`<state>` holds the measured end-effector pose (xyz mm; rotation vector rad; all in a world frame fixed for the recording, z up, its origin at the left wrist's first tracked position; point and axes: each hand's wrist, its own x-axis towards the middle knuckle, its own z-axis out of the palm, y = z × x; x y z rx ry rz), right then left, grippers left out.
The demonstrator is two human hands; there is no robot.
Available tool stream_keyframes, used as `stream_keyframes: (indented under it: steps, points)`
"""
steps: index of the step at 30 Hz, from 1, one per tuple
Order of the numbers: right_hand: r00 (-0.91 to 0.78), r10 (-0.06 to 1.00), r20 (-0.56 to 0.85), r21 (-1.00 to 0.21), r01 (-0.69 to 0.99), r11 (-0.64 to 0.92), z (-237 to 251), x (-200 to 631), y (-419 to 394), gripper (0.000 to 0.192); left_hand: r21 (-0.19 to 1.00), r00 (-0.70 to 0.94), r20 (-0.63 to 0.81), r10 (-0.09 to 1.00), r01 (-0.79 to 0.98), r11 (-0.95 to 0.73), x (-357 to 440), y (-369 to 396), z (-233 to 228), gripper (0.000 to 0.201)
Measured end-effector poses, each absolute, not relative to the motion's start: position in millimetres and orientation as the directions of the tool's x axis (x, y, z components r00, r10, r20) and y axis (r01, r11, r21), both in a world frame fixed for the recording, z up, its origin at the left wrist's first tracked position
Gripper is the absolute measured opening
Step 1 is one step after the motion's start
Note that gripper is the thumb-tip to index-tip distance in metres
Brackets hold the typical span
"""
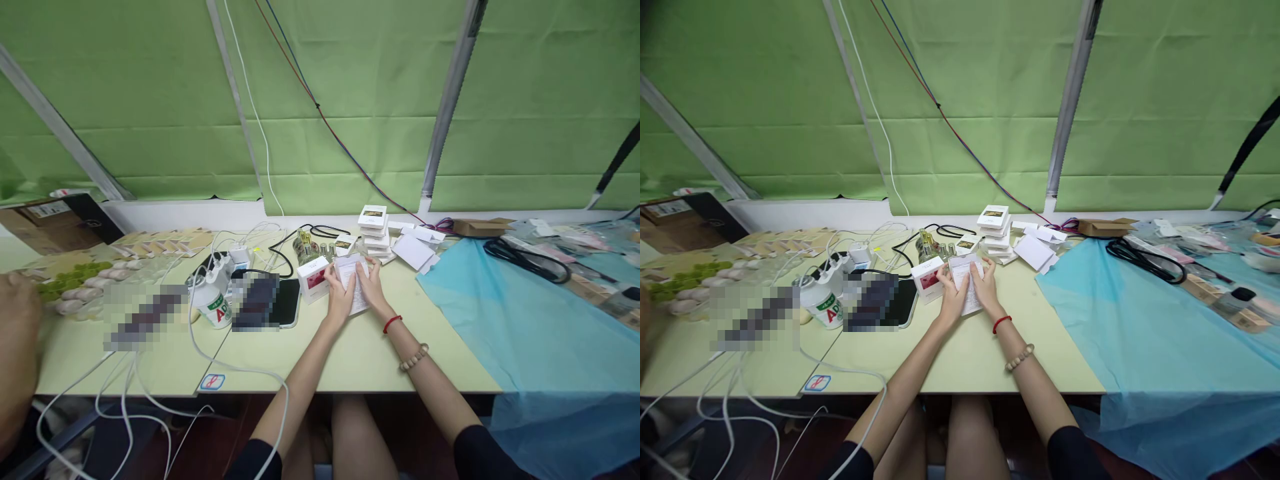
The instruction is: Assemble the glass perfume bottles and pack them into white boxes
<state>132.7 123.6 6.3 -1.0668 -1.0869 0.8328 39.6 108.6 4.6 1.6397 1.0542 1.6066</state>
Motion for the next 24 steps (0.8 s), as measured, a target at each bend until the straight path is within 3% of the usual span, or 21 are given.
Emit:
stream_keyframes:
  steps: [9, 24]
  points:
    - [0.164, 0.871, 0.464, -0.882, 0.183, 0.435, 5.8, 134.3, 120.3, 0.028, 0.810, -0.121, 0.548, 0.828, 0.324, -0.489, 37.3, 109.4, 5.4, 0.027]
    - [0.231, 0.761, 0.606, -0.784, 0.338, 0.521, 18.9, 132.2, 110.6, 0.018, 0.762, -0.105, 0.615, 0.781, 0.331, -0.556, 38.7, 104.6, 8.6, 0.026]
